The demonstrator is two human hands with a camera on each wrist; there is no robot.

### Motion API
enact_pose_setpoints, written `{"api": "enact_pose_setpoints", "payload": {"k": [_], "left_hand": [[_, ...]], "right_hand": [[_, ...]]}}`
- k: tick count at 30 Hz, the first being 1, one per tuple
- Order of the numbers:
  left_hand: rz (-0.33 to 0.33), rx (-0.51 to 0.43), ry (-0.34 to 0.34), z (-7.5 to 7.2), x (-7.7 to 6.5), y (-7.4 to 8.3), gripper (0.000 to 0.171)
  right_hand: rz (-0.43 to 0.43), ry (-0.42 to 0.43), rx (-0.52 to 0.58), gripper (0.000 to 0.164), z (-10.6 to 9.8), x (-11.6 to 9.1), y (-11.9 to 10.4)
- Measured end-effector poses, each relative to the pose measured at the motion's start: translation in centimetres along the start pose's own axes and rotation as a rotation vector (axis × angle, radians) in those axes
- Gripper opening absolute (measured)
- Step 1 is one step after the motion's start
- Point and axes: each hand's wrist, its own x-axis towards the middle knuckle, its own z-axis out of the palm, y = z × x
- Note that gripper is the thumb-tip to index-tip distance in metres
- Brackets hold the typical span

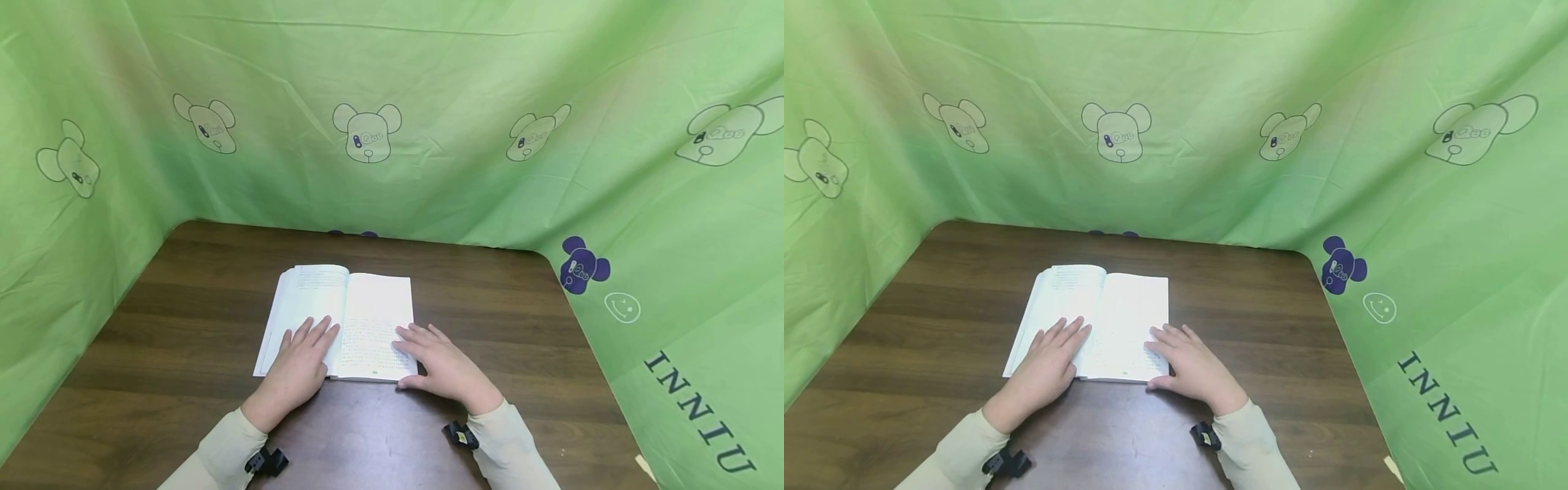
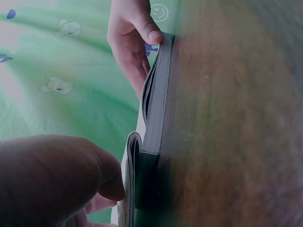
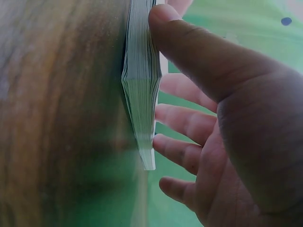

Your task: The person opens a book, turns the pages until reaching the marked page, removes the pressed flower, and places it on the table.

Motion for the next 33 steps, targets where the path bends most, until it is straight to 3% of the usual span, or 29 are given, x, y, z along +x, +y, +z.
{"api": "enact_pose_setpoints", "payload": {"k": [8, 15, 22, 26, 33], "left_hand": [[-0.032, -0.021, -0.011, 0.09, -0.07, 0.03, 0.048], [-0.023, -0.026, -0.033, 0.08, -0.13, -0.2, 0.06], [-0.031, -0.025, -0.031, -0.06, -0.08, -0.19, 0.06], [-0.038, -0.028, -0.03, -0.18, -0.1, -0.09, 0.06], [-0.042, -0.035, -0.024, -0.28, -0.09, 0.01, 0.059]], "right_hand": [[0.003, -0.006, 0.008, 0.07, -0.02, -0.03, -0.04], [0.004, -0.005, 0.007, 0.068, 0.05, -0.02, -0.01], [0.001, -0.02, 0.04, 0.063, 0.04, 0.03, 0.03], [-0.022, -0.02, 0.035, 0.051, -0.11, 0.07, 0.02], [-0.137, 0.066, -0.014, 0.014, -0.4, 0.07, 0.02]]}}
